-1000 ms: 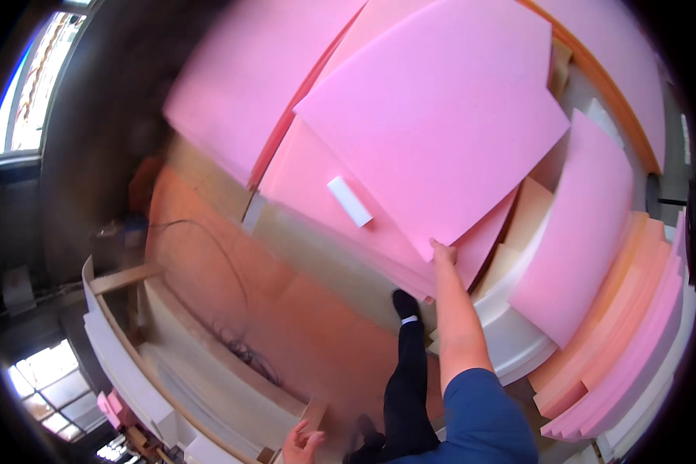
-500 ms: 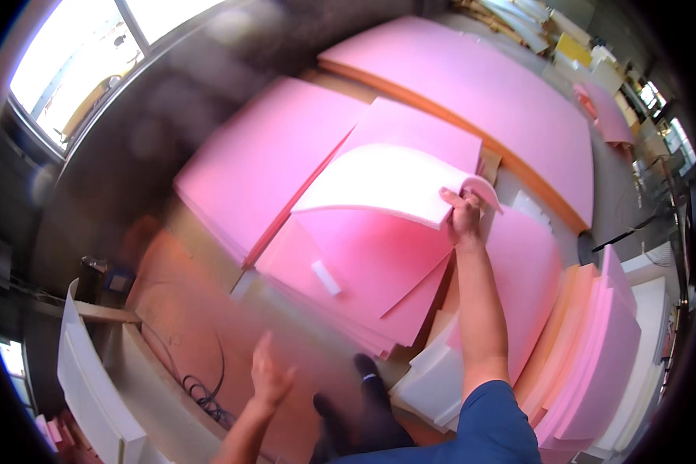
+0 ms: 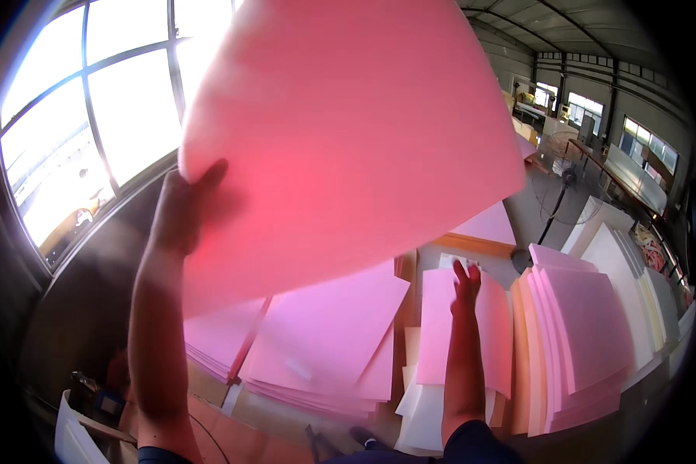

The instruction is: The person picks up white foam sheets from a stack and places them onto a larger white foam base on a workbench. They then use a handheld spray gun to apply a substance to the stacked sheets. Finally, they place a pink foam sheet on top of the stack.

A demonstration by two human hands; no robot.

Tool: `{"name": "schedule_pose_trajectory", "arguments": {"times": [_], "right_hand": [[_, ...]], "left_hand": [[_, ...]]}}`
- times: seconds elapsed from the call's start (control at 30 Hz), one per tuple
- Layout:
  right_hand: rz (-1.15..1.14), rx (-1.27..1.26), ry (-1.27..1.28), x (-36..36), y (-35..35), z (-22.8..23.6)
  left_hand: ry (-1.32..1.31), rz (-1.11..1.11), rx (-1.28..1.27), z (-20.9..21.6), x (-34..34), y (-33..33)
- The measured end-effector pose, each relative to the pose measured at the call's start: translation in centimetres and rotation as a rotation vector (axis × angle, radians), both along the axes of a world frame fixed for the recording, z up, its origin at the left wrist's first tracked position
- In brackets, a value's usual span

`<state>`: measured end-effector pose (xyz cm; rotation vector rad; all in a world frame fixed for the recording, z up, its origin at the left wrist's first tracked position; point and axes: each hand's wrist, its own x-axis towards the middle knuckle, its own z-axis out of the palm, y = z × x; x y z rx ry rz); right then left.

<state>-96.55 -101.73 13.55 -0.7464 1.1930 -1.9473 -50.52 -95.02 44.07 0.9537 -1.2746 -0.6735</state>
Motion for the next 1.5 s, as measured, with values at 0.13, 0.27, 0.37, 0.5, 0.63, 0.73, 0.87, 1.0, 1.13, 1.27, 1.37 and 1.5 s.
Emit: {"name": "schedule_pose_trajectory", "arguments": {"times": [0.13, 0.27, 0.37, 0.5, 0.63, 0.73, 0.87, 1.0, 1.13, 1.27, 1.37, 1.5], "right_hand": [[0.052, 0.187, 0.125, -6.9, -3.0, -11.7], [0.567, 0.008, 0.015, 0.2, -4.0, -12.6], [0.592, -0.115, 0.037, 3.7, -4.9, -14.5], [0.534, 0.042, 0.297, 4.9, -10.1, -15.4], [0.539, -0.053, 0.416, 14.8, -15.1, -10.5], [0.726, -0.12, 0.468, 24.2, -16.1, -4.5], [0.686, -0.354, 0.92, 34.8, -15.8, 3.2], [0.526, -0.671, 1.272, 42.9, -14.0, 8.6], [0.462, -0.966, 1.375, 47.0, -9.8, 14.6], [0.365, -1.267, 1.391, 47.6, -4.4, 20.0], [0.32, -1.519, 1.335, 46.2, -1.8, 21.3], [0.252, -1.598, 1.232, 43.8, 3.4, 22.8]], "left_hand": [[0.047, -0.017, 0.1, 3.5, 5.2, 3.5], [0.129, 0.076, 0.208, -1.9, 14.4, 5.4], [0.15, 0.235, 0.298, -6.8, 21.4, 10.4], [0.192, 0.558, 0.303, -11.3, 22.2, 17.8], [0.226, 0.838, 0.268, -17.1, 21.5, 24.8], [0.336, 0.962, 0.26, -23.5, 20.3, 28.0], [0.616, 1.144, 0.249, -34.8, 17.9, 30.0], [0.891, 0.968, 0.28, -40.9, 10.9, 28.3], [0.582, 0.688, 0.708, -48.4, 6.3, 29.6], [-0.737, 0.505, 0.64, -32.6, 0.6, 24.2], [-1.26, 1.095, -0.146, -15.9, 1.8, 17.4], [-1.389, 1.125, 0.147, -7.1, 4.6, 11.3]]}}
